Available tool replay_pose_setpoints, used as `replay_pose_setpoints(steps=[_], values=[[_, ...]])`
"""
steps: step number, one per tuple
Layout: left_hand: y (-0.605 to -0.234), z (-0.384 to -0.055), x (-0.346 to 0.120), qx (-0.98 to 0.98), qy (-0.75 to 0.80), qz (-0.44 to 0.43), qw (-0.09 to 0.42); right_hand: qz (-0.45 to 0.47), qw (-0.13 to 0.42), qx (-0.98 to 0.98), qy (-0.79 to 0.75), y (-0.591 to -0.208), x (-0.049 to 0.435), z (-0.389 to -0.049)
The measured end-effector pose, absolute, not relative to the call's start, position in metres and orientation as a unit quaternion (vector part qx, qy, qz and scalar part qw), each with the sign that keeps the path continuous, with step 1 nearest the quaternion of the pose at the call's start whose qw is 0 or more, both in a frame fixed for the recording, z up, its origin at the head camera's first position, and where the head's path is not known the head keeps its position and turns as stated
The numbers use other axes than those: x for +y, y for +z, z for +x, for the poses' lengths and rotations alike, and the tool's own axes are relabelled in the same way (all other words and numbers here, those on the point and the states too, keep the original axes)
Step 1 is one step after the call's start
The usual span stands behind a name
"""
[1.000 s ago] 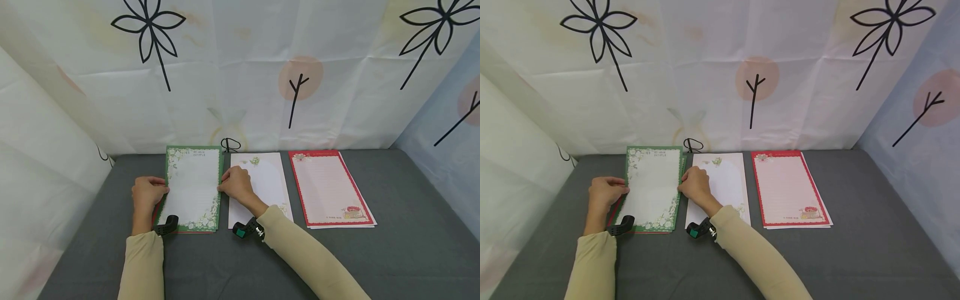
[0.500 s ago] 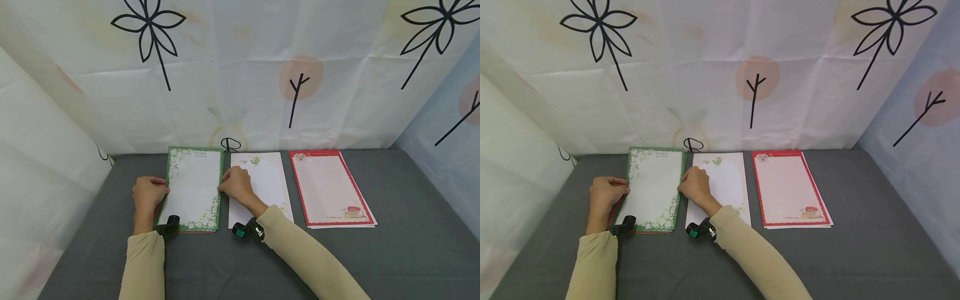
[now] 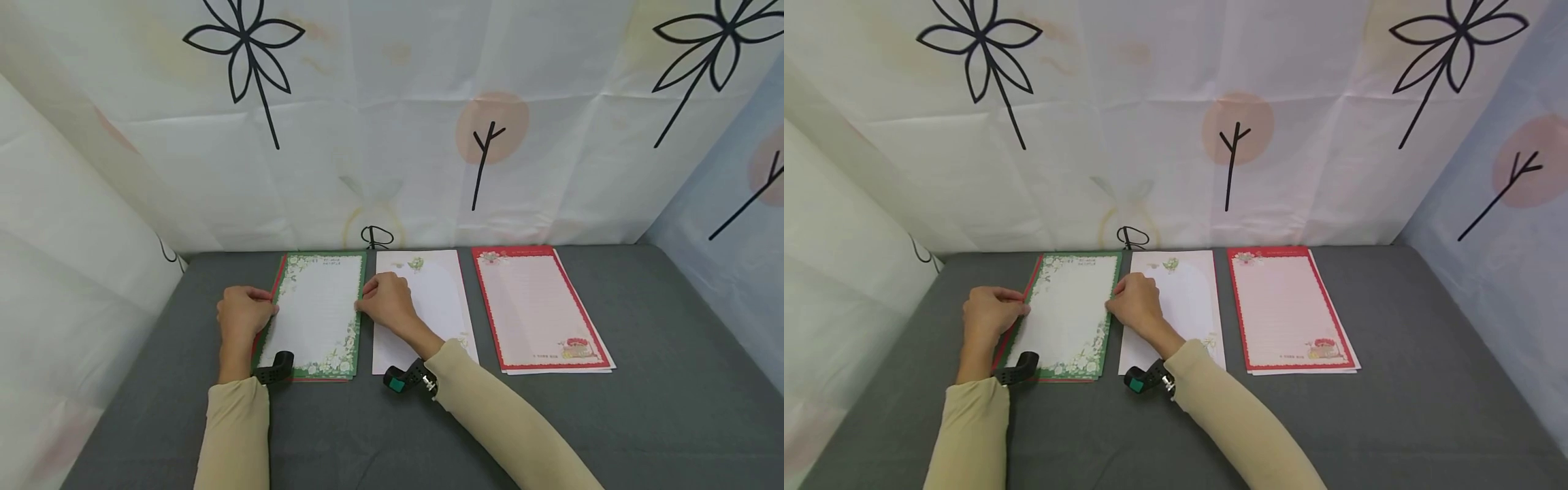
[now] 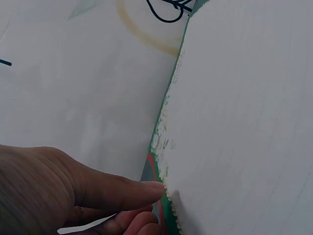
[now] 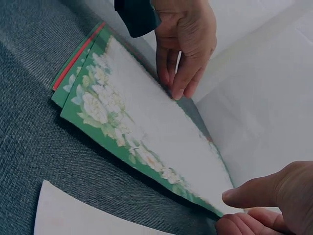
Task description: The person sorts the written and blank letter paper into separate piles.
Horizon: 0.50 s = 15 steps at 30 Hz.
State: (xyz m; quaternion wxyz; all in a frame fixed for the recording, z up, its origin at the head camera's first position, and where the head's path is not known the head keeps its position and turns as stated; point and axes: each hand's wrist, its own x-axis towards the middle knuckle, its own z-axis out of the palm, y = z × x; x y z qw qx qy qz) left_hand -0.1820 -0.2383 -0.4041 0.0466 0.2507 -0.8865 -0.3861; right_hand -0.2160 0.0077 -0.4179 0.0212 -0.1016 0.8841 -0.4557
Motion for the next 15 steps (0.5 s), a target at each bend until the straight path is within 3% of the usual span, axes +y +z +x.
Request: replay_pose_setpoints(steps=[8, 15], values=[[-0.389, -0.181, -0.23, -0.896, -0.393, 0.188, 0.084, -0.125, 0.001, 0.858, -0.497, -0.406, 0.03, -0.212], [-0.38, -0.182, -0.206, -0.863, -0.487, 0.099, 0.089, -0.114, -0.026, 0.856, -0.504, -0.4, 0.058, -0.207]])
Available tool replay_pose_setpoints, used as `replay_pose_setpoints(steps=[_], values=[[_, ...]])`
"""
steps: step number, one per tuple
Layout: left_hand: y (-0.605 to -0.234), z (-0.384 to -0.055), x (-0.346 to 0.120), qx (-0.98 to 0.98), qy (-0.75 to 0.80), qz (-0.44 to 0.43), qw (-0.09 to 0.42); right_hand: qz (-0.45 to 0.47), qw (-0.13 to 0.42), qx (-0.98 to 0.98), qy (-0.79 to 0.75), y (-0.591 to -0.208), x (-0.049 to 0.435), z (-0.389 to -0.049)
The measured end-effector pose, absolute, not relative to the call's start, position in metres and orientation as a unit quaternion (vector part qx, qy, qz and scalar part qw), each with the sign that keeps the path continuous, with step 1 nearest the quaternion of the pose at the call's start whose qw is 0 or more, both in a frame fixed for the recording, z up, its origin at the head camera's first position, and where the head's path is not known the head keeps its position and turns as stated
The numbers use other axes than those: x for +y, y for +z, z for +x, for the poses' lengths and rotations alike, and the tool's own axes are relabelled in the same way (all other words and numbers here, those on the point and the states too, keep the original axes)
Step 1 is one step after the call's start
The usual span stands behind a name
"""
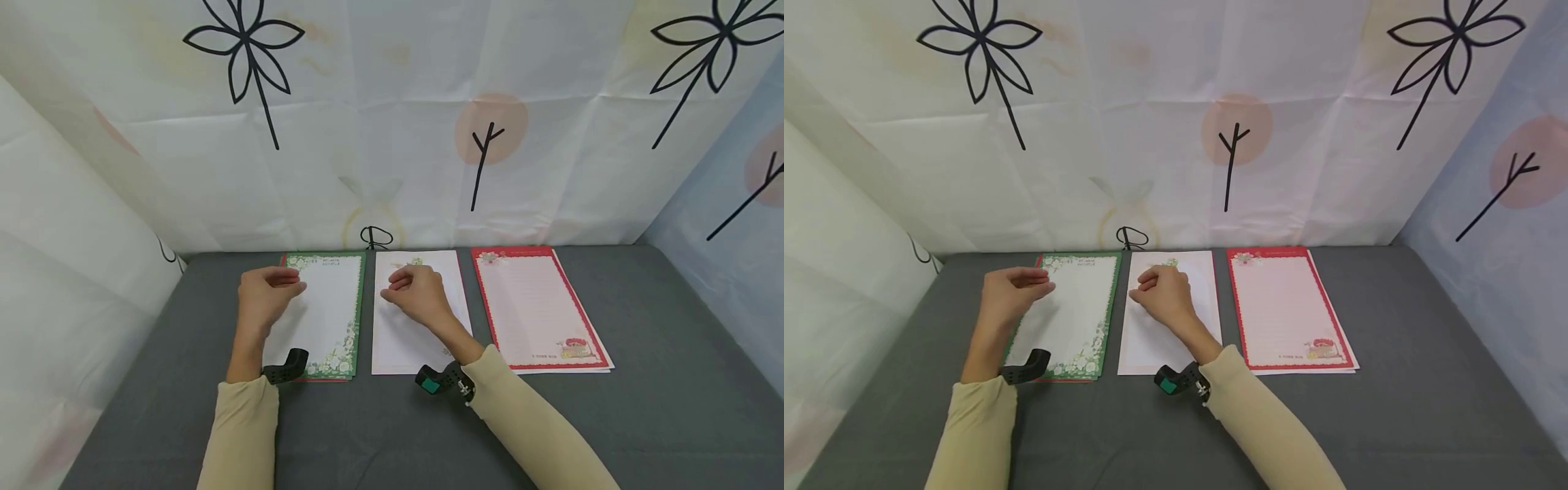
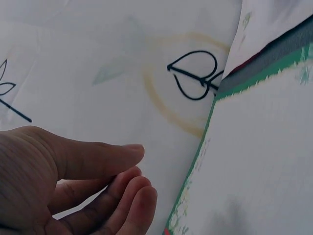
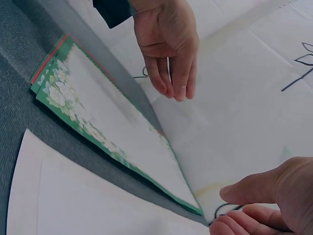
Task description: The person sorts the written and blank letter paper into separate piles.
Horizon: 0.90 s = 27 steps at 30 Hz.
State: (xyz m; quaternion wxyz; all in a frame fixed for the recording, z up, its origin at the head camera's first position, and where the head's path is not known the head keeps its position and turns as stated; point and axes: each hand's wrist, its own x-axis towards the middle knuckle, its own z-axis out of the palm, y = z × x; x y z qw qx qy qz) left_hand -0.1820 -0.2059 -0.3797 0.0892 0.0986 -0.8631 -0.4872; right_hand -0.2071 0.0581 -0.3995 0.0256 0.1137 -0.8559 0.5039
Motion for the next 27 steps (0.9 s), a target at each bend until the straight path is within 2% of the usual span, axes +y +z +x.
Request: replay_pose_setpoints(steps=[14, 27], values=[[-0.394, -0.191, -0.145, -0.804, -0.594, -0.003, -0.004, 0.072, 0.041, -0.869, 0.488, -0.394, 0.125, -0.198], [-0.399, -0.188, -0.12, -0.804, -0.593, -0.02, -0.033, 0.049, -0.005, -0.876, 0.479, -0.397, 0.162, -0.198]])
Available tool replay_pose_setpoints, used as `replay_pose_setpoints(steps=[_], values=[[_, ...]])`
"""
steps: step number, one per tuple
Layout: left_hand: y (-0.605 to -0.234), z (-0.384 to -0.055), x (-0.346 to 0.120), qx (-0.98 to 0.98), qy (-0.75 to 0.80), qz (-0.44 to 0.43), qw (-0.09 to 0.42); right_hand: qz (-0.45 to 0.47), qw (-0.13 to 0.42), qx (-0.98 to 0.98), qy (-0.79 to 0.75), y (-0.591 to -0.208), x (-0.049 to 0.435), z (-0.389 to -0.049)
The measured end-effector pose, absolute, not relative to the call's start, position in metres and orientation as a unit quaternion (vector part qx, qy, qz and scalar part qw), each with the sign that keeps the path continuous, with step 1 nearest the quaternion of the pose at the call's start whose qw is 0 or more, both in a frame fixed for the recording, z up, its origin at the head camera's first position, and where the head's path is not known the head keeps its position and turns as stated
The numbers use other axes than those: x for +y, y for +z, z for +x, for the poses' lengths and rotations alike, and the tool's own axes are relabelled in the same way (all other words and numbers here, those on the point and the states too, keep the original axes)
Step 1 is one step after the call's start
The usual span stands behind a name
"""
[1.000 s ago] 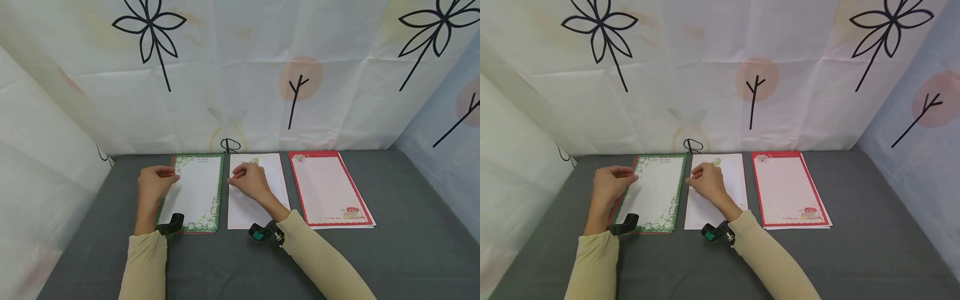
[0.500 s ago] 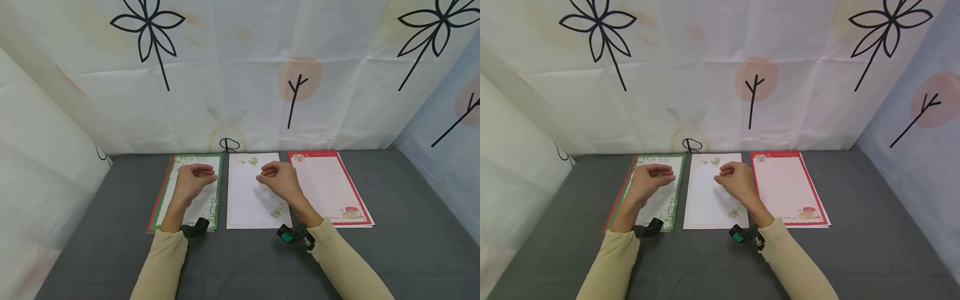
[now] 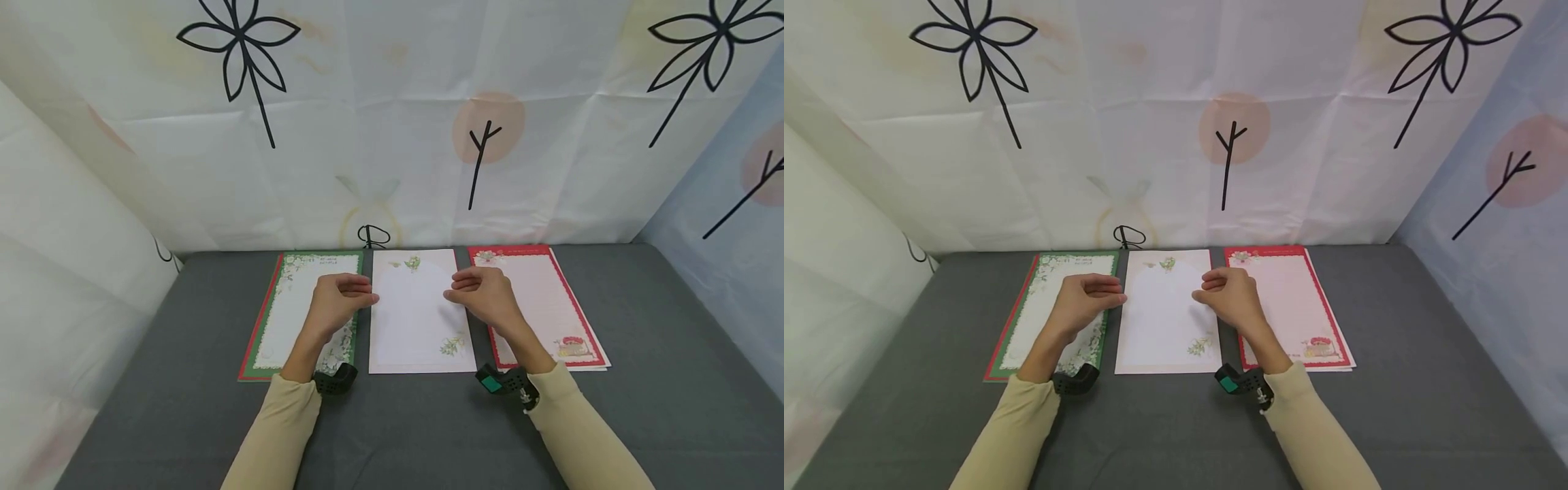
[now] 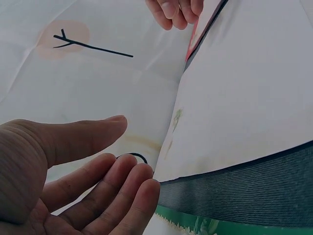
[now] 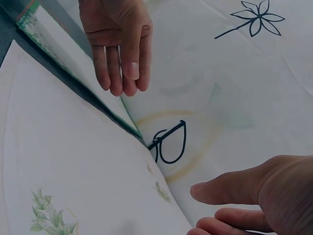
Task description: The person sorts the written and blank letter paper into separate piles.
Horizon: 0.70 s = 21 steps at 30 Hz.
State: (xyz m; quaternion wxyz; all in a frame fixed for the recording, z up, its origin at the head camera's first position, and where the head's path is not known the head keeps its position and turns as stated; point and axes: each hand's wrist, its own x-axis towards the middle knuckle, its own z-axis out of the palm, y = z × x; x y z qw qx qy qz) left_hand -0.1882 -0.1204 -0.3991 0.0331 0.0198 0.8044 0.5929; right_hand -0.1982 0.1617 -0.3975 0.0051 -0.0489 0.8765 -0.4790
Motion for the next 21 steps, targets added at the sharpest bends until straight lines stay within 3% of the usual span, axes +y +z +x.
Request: replay_pose_setpoints(steps=[14, 21], values=[[-0.407, -0.19, -0.112, 0.83, 0.557, 0.015, 0.014, -0.041, 0.053, 0.885, -0.46, -0.392, 0.175, -0.199], [-0.412, -0.191, -0.106, 0.852, 0.522, -0.009, 0.039, -0.023, 0.082, 0.899, -0.429, -0.401, 0.176, -0.204]])
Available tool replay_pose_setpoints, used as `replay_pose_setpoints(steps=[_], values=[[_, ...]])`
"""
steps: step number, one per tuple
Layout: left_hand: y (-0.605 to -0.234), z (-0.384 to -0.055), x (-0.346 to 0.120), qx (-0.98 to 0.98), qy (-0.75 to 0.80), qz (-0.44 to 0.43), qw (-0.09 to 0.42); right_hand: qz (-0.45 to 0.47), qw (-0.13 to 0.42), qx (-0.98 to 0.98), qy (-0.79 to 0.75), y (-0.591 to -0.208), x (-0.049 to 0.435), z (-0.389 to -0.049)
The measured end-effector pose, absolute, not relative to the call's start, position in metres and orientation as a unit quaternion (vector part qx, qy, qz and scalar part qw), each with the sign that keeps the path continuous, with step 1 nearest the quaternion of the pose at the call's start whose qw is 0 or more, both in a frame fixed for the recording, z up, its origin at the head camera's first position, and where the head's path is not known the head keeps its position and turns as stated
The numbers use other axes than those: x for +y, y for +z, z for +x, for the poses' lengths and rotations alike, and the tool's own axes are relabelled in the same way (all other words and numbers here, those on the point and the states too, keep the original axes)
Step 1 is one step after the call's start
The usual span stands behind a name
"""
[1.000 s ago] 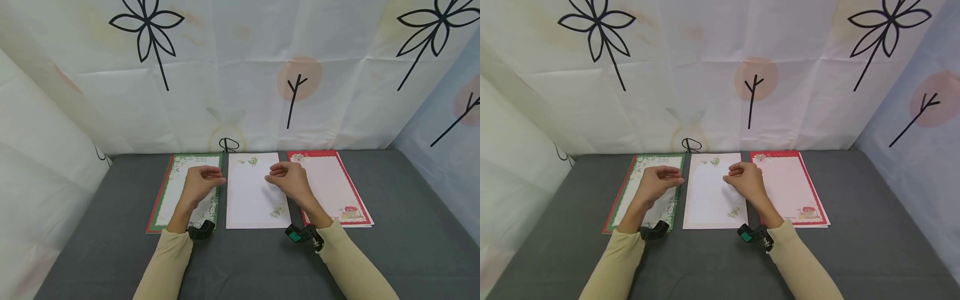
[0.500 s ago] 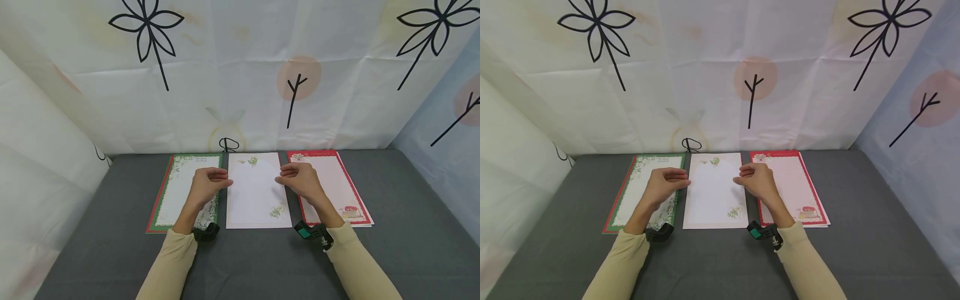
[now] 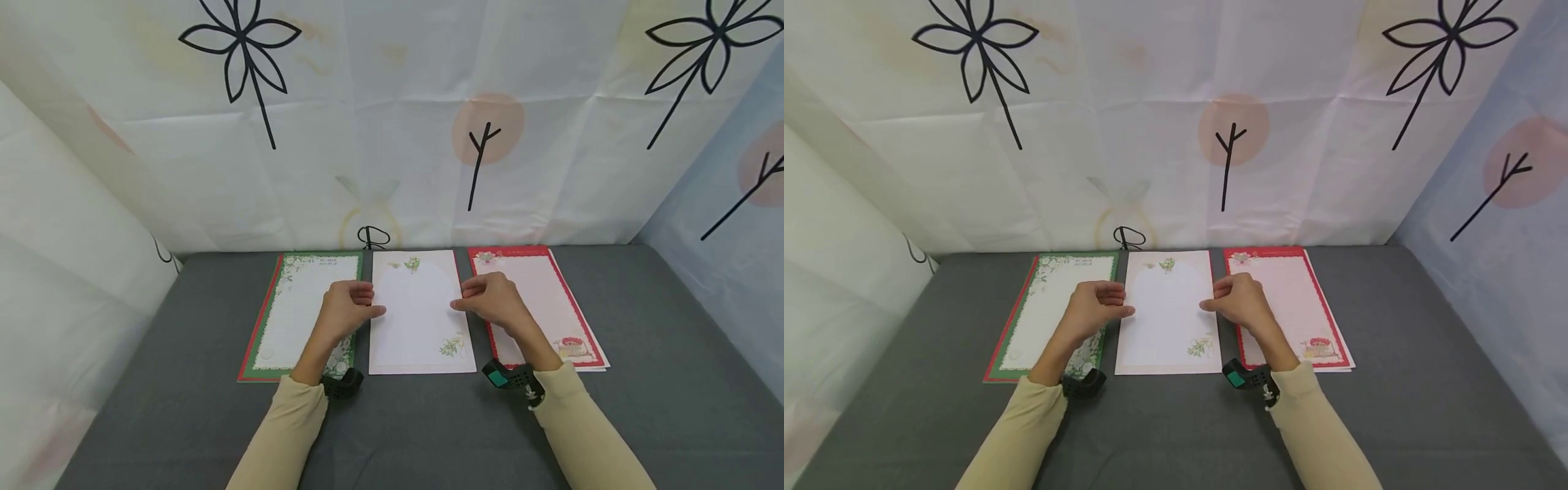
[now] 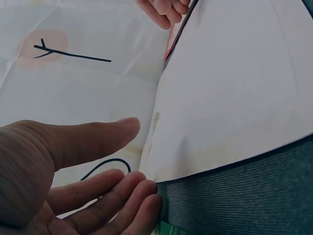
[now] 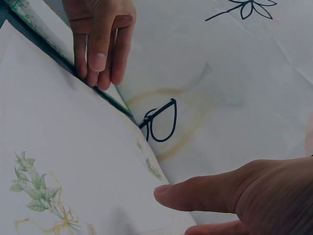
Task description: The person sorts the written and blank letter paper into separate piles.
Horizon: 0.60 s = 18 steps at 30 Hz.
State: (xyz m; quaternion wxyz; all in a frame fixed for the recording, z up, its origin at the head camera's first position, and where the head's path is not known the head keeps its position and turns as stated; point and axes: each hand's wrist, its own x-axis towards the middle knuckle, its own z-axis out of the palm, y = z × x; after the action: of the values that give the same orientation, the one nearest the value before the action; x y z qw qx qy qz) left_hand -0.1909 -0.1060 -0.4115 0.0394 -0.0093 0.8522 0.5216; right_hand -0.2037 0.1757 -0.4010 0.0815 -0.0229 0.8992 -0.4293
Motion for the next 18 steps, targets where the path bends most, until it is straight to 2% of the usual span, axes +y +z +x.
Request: replay_pose_setpoints(steps=[7, 18], values=[[-0.4111, -0.1898, -0.0996, 0.867, 0.494, -0.028, 0.049, -0.01, 0.087, 0.919, -0.384, -0.4104, 0.1715, -0.2067], [-0.4107, -0.1885, -0.0972, 0.864, 0.501, -0.037, 0.035, -0.014, 0.082, 0.922, -0.379, -0.4084, 0.1706, -0.2053]])
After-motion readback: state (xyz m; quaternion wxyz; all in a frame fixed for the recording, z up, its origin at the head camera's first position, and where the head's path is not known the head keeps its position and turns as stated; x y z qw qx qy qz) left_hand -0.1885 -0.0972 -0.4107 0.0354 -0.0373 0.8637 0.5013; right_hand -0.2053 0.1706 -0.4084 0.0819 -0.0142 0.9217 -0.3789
